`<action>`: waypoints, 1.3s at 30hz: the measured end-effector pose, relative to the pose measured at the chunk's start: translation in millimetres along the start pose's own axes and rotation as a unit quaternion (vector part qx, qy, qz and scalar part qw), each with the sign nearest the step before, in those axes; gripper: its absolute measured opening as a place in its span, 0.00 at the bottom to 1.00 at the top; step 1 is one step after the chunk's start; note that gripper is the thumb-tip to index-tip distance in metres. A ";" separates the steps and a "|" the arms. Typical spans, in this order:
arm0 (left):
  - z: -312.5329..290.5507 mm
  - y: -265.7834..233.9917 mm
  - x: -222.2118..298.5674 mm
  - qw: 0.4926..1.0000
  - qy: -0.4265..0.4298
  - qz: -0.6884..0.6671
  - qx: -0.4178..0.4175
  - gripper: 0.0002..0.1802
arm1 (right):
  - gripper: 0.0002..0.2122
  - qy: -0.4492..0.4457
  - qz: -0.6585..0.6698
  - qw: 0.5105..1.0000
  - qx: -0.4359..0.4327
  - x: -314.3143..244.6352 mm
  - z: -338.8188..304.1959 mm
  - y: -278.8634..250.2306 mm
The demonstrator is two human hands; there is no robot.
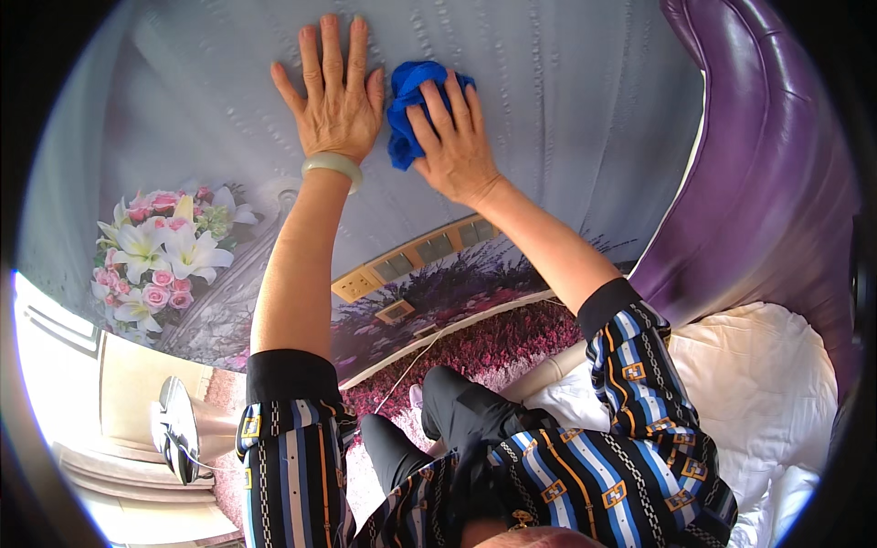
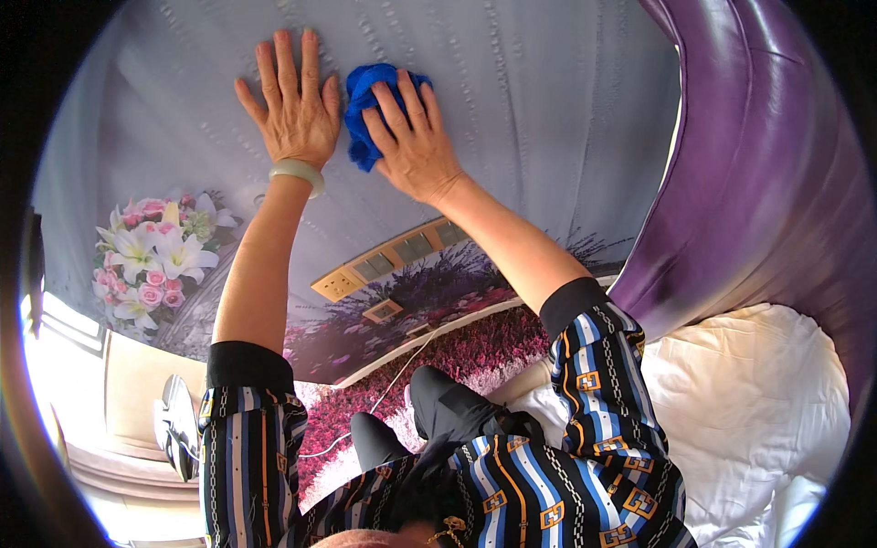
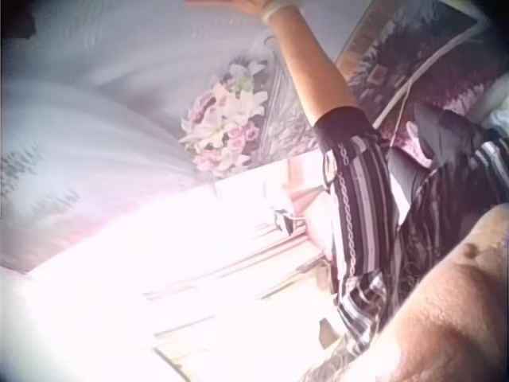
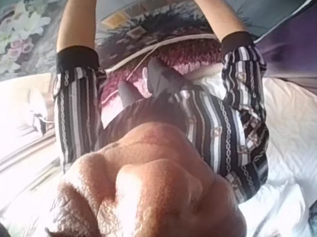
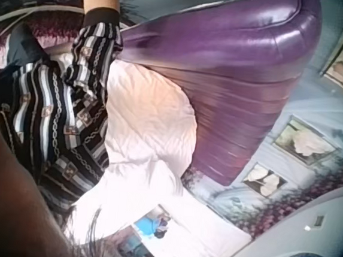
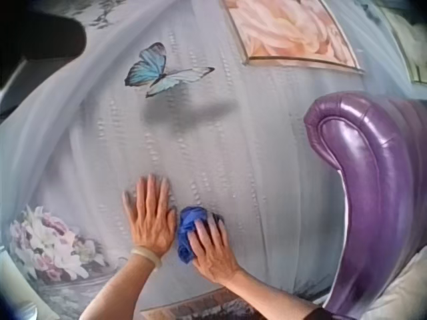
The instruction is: The person wipes a white wall and a floral-patterned headboard using a blue cloth. They start by cleaning the wall near a curtain and then move to the headboard, wiping the surface and the area around a power outlet.
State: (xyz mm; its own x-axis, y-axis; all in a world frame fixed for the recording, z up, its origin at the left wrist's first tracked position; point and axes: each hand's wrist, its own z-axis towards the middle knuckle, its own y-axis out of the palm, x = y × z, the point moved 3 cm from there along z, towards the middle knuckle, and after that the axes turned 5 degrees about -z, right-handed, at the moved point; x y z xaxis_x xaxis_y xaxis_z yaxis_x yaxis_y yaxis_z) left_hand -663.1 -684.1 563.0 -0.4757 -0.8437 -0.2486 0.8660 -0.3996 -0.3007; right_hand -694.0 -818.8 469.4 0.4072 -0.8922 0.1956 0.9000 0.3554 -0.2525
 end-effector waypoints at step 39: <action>0.7 3.4 1.3 0.999 0.021 -0.014 0.045 0.34 | 0.30 0.374 -0.126 0.918 0.024 52.1 -115.1 -18.6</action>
State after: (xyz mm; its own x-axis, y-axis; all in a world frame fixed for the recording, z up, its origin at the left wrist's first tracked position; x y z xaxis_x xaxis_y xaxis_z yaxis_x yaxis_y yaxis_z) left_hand -660.6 -686.8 562.2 -0.5046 -0.8167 -0.2802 0.8615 -0.4549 -0.2255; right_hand -707.5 -904.0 375.2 -0.0196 -0.8832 -0.4687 0.9639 0.1078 -0.2435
